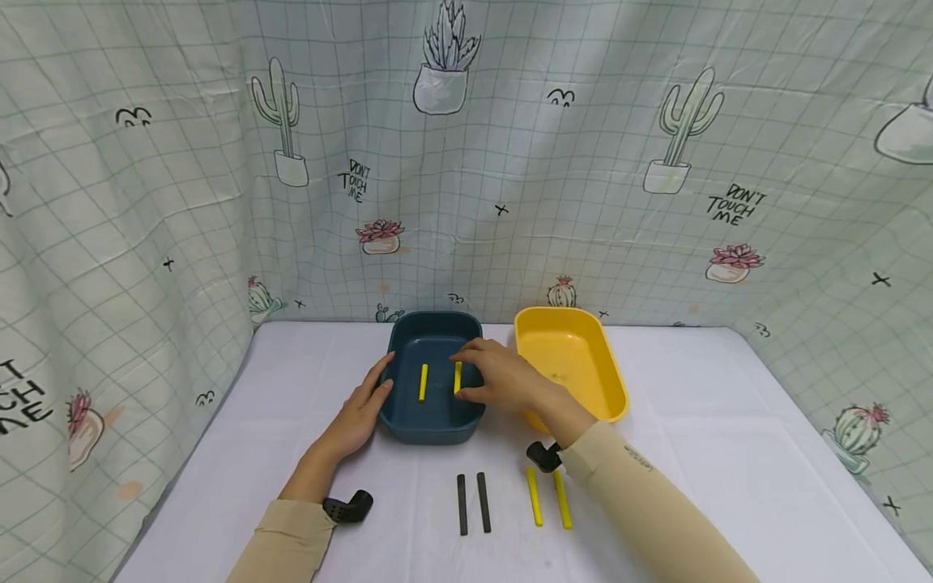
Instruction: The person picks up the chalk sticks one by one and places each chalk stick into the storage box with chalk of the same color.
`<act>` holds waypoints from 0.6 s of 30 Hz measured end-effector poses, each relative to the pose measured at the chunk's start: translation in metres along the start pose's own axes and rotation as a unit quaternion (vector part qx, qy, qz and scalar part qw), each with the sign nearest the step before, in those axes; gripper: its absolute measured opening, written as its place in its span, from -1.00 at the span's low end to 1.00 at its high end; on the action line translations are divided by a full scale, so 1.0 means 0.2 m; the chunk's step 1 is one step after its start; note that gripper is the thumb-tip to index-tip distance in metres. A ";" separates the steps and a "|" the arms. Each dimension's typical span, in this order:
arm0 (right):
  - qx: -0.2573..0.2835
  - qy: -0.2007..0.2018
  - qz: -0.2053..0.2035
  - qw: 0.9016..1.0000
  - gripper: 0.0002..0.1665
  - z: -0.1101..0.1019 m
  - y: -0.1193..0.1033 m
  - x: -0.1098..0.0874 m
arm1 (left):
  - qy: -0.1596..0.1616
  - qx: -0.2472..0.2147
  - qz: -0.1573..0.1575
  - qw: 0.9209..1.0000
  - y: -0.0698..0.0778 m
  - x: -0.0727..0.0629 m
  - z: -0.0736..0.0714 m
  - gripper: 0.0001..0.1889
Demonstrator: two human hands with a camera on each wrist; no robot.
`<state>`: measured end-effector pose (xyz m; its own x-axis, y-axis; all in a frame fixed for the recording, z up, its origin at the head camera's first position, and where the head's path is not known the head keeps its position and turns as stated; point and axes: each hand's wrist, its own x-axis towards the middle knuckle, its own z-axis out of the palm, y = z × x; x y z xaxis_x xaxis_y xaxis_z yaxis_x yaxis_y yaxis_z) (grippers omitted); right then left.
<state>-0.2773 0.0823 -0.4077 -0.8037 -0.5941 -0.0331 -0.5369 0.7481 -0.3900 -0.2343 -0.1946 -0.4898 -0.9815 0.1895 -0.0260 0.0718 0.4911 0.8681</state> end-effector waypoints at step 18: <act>-0.025 -0.015 -0.015 0.999 -0.29 0.06 0.00 0.12 | 0.004 0.001 0.005 1.000 0.00 0.00 0.00 -0.41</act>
<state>-0.2932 0.0644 -0.4201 -0.7789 -0.6251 -0.0506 -0.5737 0.7428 -0.3450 -0.2345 -0.1951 -0.4901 -0.9821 0.1878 -0.0132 0.0822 0.4909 0.8673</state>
